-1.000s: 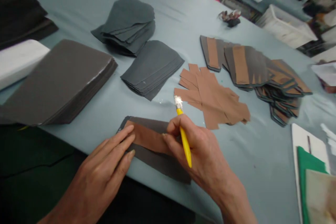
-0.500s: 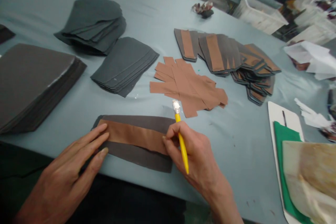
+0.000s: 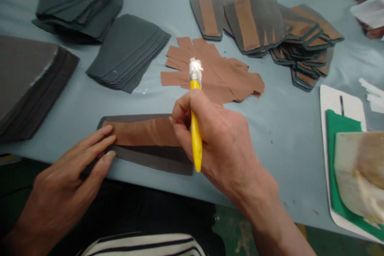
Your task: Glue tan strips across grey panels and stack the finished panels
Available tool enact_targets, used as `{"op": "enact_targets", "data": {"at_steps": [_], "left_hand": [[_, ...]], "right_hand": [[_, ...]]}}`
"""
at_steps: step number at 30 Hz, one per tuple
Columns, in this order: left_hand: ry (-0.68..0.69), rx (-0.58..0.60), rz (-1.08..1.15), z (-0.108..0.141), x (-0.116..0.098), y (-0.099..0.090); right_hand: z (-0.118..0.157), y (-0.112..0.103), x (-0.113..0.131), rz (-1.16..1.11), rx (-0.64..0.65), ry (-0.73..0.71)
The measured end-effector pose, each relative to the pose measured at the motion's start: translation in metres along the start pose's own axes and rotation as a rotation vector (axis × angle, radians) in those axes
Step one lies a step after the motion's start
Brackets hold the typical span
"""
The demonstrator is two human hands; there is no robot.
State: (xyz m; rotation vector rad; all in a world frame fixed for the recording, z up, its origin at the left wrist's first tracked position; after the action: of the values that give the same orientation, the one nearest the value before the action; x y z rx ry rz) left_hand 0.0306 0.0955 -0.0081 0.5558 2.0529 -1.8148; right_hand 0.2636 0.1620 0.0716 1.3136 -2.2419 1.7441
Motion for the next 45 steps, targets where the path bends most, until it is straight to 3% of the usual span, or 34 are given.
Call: {"op": "enact_targets", "data": {"at_steps": [4,15,35,45], "left_hand": [[0.007,-0.013,0.006,0.000,-0.001,0.000],[0.024,-0.035,0.034,0.005,0.001,0.001],[0.024,-0.043,-0.016,0.004,-0.003,0.001],[0.039,-0.069,0.000,0.005,0.003,0.002]], "right_hand": [[0.002,0.001,0.003,0.030,0.023,-0.004],[0.047,0.030,-0.017,0.282,-0.084,0.100],[0.055,0.044,-0.020,0.411,-0.082,0.006],[0.066,0.038,-0.022,0.493,-0.070,0.005]]}}
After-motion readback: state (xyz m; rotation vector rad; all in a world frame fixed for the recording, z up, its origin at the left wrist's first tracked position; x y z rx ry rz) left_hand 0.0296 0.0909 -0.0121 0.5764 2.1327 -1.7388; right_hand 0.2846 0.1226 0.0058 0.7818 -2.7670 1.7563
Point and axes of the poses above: each hand's wrist, its own z-axis away from the middle knuckle, its own y-axis out of the palm, x = y × z, the point moved 9 cm from there along -z, towards the middle knuckle, and after that the axes turned 13 degrees about -y, right-handed, at the moved point
